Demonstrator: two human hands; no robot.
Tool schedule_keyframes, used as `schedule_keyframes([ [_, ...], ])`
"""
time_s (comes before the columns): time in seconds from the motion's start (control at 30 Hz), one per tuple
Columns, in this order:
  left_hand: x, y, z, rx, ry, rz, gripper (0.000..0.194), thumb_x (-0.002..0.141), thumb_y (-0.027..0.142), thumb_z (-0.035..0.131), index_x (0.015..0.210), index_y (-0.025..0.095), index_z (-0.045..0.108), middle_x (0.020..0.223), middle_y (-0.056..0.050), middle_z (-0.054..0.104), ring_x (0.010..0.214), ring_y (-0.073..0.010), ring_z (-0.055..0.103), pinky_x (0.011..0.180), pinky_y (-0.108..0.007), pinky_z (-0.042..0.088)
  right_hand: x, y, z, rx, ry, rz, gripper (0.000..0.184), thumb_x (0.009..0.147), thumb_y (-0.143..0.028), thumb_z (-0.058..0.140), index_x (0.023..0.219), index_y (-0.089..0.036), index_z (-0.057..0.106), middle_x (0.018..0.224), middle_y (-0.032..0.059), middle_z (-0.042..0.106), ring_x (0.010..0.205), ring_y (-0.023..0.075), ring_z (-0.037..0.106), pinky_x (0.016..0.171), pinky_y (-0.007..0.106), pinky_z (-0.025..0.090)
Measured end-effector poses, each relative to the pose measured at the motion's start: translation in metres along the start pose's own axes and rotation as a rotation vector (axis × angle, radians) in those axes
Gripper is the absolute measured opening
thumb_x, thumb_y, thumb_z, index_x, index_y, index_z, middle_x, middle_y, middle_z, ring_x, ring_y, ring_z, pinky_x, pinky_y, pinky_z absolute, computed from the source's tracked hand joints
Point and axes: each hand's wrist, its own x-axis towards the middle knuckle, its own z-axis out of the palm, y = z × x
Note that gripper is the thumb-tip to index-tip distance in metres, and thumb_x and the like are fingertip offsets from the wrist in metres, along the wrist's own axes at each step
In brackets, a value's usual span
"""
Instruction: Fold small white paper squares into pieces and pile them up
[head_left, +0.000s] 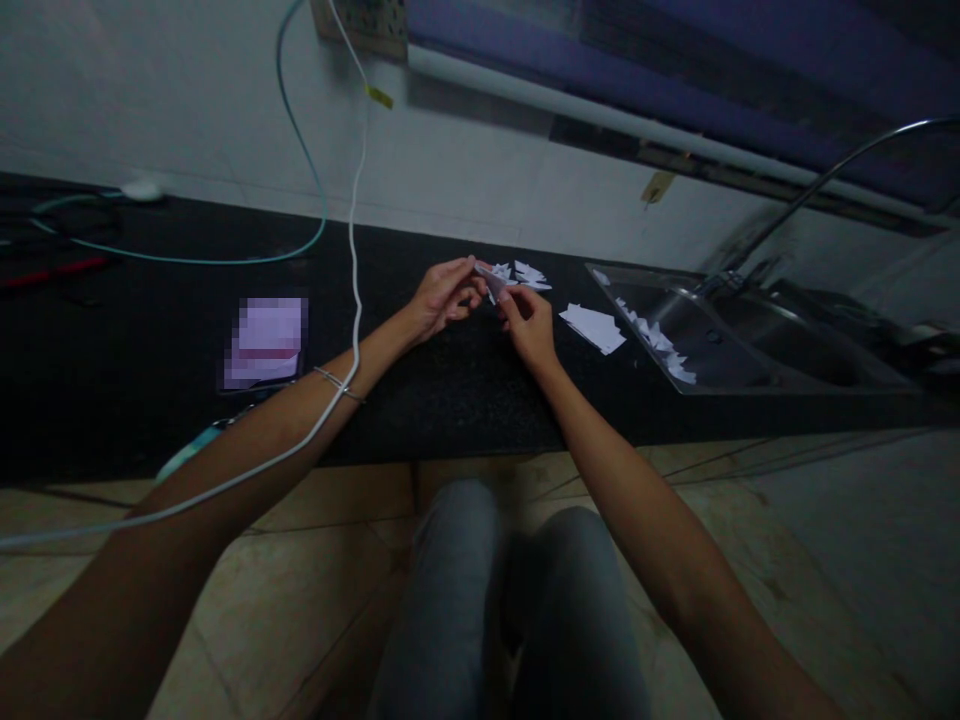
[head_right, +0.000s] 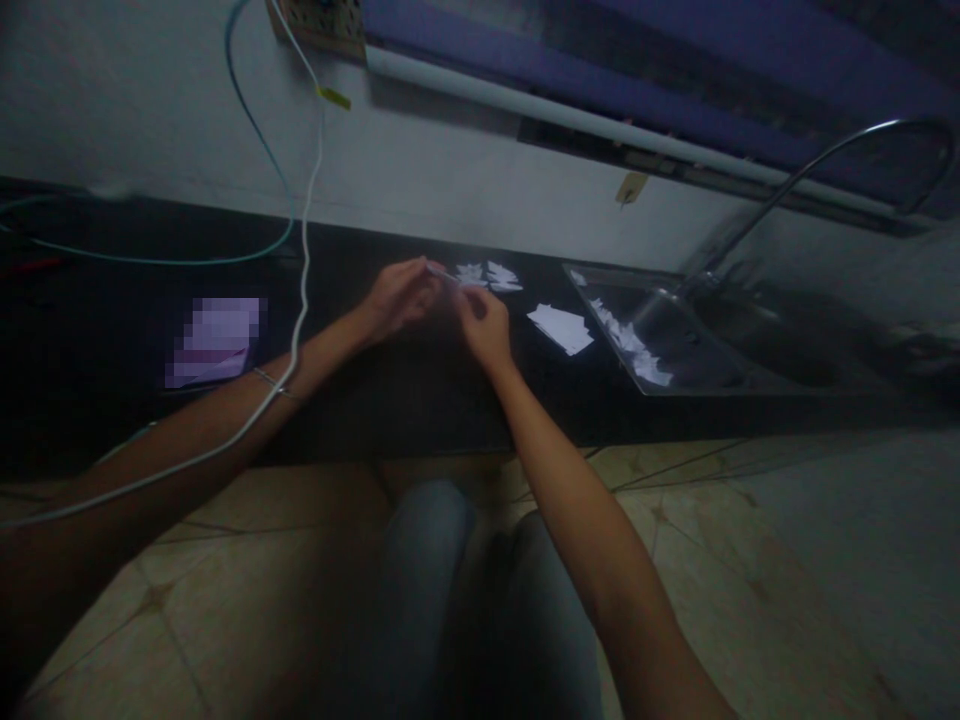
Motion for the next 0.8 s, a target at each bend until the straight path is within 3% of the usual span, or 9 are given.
schedule_keyframes([
  [0.13,0.003,-0.004,-0.003,0.06,0.008,0.023,0.036,0.099,0.051,0.058,0.097,0.015,0.065,0.074,-0.001,0.063,0.05,-0.0031,0.056,0.037,-0.014,0.025,0.001,-0.001,-0.001,0.078,-0.024,0.053,0.056,0.087,-0.076,0.055,0.096,-0.023,0.072,0.094,0.0064,0.071,0.095,0.0224,0.066,0.081,0.038,0.056],
  [0.27,0.005,-0.009,-0.008,0.124,-0.015,0.077,0.037,0.097,0.053,0.06,0.092,0.017,0.064,0.07,0.0,0.062,0.048,-0.0039,0.053,0.037,-0.016,0.025,0.0,-0.008,-0.001,0.185,-0.083,0.151,0.059,0.082,-0.08,0.058,0.09,-0.024,0.072,0.086,0.0049,0.069,0.083,0.0202,0.065,0.071,0.034,0.054],
  [0.53,0.004,-0.012,-0.012,0.241,-0.074,0.084,0.042,0.092,0.058,0.065,0.09,0.017,0.071,0.062,-0.001,0.059,0.043,-0.0052,0.049,0.037,-0.019,0.029,-0.003,-0.012,0.001,0.266,-0.187,0.193,0.049,0.071,-0.068,0.08,0.093,-0.024,0.071,0.075,-0.0009,0.066,0.064,0.014,0.057,0.059,0.029,0.047],
  [0.7,0.003,-0.014,-0.009,0.277,-0.141,0.074,0.043,0.087,0.059,0.072,0.093,0.016,0.075,0.054,0.001,0.055,0.04,-0.0058,0.045,0.037,-0.021,0.028,-0.003,-0.007,0.004,0.307,-0.174,0.236,0.045,0.07,-0.062,0.082,0.084,-0.022,0.068,0.063,-0.0029,0.061,0.053,0.011,0.049,0.052,0.028,0.041],
  [0.8,0.006,-0.017,-0.012,0.233,-0.156,0.046,0.051,0.087,0.066,0.067,0.094,0.015,0.075,0.056,0.0,0.055,0.04,-0.0058,0.045,0.036,-0.021,0.026,-0.003,-0.005,0.005,0.269,-0.167,0.243,0.047,0.072,-0.066,0.078,0.083,-0.022,0.067,0.065,-0.0014,0.062,0.056,0.0124,0.051,0.051,0.028,0.041],
])
